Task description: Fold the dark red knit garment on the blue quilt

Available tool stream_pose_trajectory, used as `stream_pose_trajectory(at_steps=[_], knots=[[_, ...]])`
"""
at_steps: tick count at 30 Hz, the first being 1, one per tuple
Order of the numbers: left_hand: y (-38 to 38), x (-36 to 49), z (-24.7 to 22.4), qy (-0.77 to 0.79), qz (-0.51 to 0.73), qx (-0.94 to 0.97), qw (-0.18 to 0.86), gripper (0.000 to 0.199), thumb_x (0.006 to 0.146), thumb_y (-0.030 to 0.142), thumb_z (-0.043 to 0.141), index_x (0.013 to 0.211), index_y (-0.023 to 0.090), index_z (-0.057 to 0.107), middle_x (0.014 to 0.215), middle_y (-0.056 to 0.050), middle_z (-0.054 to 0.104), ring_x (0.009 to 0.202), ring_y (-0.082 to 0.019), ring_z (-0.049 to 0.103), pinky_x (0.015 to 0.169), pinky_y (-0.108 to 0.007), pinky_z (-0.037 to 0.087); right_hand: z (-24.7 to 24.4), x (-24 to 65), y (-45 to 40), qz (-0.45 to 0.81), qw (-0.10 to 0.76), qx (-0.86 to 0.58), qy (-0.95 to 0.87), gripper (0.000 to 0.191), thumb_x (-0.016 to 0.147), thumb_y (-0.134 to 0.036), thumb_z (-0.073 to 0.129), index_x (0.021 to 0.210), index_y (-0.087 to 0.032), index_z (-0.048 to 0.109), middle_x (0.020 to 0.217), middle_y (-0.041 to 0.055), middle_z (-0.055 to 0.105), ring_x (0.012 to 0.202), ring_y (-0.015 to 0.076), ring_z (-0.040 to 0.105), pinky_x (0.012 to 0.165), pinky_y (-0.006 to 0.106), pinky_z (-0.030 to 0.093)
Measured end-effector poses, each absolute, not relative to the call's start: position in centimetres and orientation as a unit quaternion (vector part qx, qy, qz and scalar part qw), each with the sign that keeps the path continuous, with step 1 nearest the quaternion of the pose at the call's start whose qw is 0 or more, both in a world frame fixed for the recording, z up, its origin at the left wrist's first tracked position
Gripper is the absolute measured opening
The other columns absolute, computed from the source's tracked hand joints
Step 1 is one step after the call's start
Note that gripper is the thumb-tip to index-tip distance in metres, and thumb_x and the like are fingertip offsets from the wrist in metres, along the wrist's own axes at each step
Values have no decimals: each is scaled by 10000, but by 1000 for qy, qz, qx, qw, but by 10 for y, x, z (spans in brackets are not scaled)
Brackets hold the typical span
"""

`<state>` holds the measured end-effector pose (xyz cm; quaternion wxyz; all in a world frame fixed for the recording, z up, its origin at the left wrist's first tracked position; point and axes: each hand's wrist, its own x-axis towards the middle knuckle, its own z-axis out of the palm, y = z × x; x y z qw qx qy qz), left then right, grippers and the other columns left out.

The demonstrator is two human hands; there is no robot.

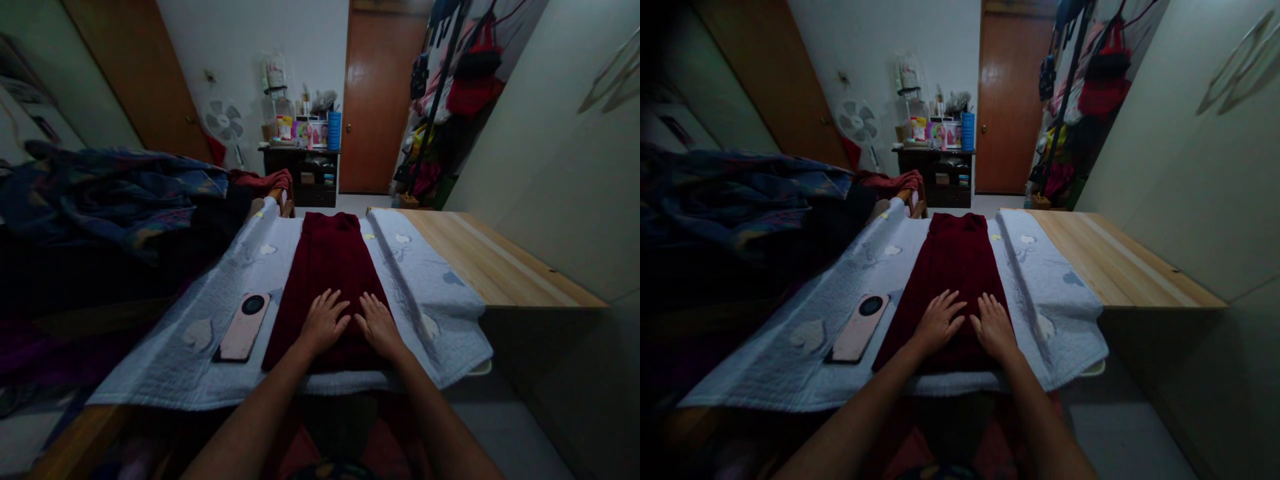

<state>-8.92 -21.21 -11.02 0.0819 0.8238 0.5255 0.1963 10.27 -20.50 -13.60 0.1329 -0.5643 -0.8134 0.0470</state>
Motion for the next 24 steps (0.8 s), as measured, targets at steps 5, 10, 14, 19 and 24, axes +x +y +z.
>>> stream_pose_trajectory(at_steps=[5,10,14,19,24], knots=[[-212,-90,-110,515,215,826,79,363,938,393,452,1261,288,582,1457,-18,448,1386,-242,301,1131,-475,264,-133,106,-218,56,137,-559,-816,603,968,-458,283,1438,-90,370,1519,130,320,1429,262,215,1144,442,235],[-219,-91,-106,489,250,831,90,281,934,291,469,1152,274,645,1329,-24,566,1198,-203,489,1044,-414,384,-133,108,-226,73,164,-550,-815,570,958,-418,321,1412,-85,406,1496,132,367,1418,268,243,1140,452,251],[-230,-95,-100,478,242,837,109,292,923,322,490,1172,251,626,1300,-35,577,1179,-195,500,1023,-377,399,-134,111,-227,108,217,-545,-803,508,927,-381,394,1351,-113,477,1444,134,445,1390,268,307,1128,465,281],[-238,-98,-88,476,177,853,122,619,770,480,660,1314,226,511,1403,-72,483,1267,-259,436,1070,-401,354,-131,115,-233,173,308,-529,-772,435,879,-351,457,1259,-150,521,1352,135,529,1334,261,391,1107,455,321],[-233,-93,-78,481,128,860,110,547,755,331,653,1275,215,529,1315,-65,549,1180,-239,519,1020,-342,403,-122,116,-246,201,406,-520,-725,182,822,-298,510,980,-212,541,1142,111,592,1137,245,528,1002,417,410]])
